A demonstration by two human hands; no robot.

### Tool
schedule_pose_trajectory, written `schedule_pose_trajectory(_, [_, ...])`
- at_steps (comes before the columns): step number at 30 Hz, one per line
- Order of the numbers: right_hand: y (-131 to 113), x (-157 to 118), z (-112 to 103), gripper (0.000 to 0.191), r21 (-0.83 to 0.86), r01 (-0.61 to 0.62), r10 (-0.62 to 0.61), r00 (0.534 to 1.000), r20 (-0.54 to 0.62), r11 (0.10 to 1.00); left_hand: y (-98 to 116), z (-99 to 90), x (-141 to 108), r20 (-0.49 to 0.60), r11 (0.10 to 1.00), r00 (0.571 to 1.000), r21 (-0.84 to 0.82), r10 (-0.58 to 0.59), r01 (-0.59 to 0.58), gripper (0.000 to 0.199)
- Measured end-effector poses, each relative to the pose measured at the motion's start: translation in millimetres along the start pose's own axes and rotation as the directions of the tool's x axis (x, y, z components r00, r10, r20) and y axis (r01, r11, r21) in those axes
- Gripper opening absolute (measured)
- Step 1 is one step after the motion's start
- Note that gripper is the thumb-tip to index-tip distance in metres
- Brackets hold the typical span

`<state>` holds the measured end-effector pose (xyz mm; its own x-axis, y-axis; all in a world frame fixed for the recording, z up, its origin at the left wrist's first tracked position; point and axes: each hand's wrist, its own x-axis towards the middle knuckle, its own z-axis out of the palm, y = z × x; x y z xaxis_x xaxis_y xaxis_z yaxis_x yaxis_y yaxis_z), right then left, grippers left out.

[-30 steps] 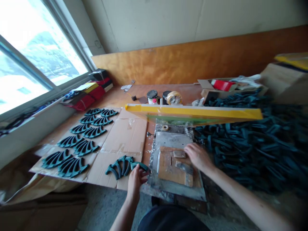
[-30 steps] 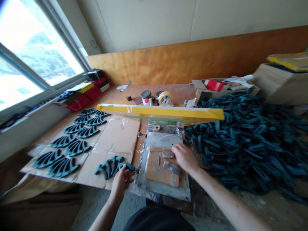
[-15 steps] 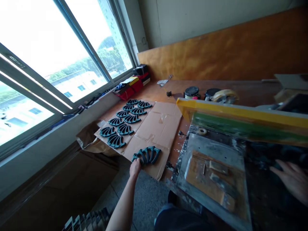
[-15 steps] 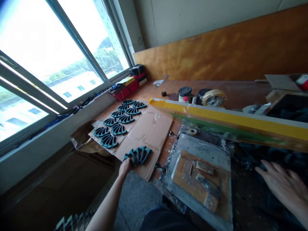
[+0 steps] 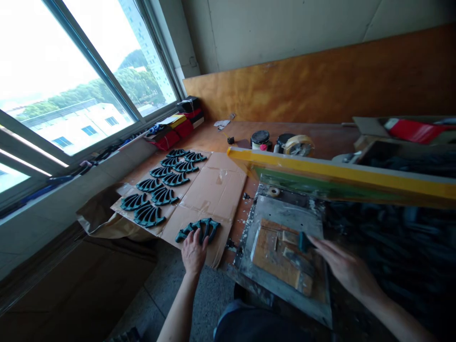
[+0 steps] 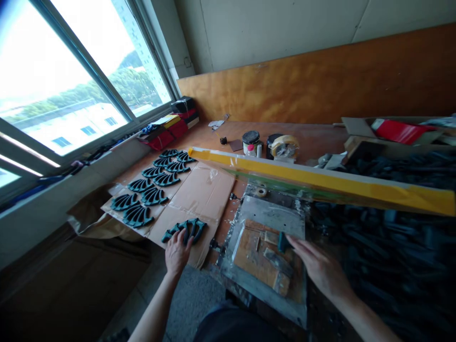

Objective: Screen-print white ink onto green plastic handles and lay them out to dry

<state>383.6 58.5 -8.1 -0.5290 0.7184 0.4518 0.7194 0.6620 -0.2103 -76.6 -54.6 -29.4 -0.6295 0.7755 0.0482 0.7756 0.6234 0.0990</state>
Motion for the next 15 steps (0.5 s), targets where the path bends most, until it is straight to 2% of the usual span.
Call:
schedule_pose_trajectory(2, [-29, 5, 9, 0.052, -0.033, 0.129, -0.126, 0.989, 0.076, 0.991, 14, 10.5, -7, -0.037, 0.998, 0.997, 0.021, 0.064, -0.063, 0.055])
schedule_pose_trajectory(3, [-40, 8, 13, 0.053, -0.05, 0.163, -0.158, 0.983, 0.093, 0.985, 19, 14.8, -7, -0.027, 0.998, 0.999, 0.035, 0.044, -0.043, 0.056])
schedule_pose_trajectory(6, [-56, 16, 21, 0.05, -0.11, 0.164, -0.152, 0.983, 0.106, 0.98, 24, 20.6, 0, 0.04, 0.998, 0.998, 0.047, -0.048, 0.046, 0.057])
schedule_pose_trajectory(10, [-52, 21, 35, 0.049, -0.164, 0.181, -0.175, 0.983, 0.049, 0.97, 21, 16.1, 12, 0.152, 0.997, 0.986, -0.024, -0.07, 0.075, 0.06])
schedule_pose_trajectory(15, [-33, 16, 63, 0.05, -0.119, 0.277, -0.288, 0.954, -0.083, 0.953, 12, 19.4, 21, 0.101, 0.997, 0.993, -0.052, -0.056, 0.062, 0.051])
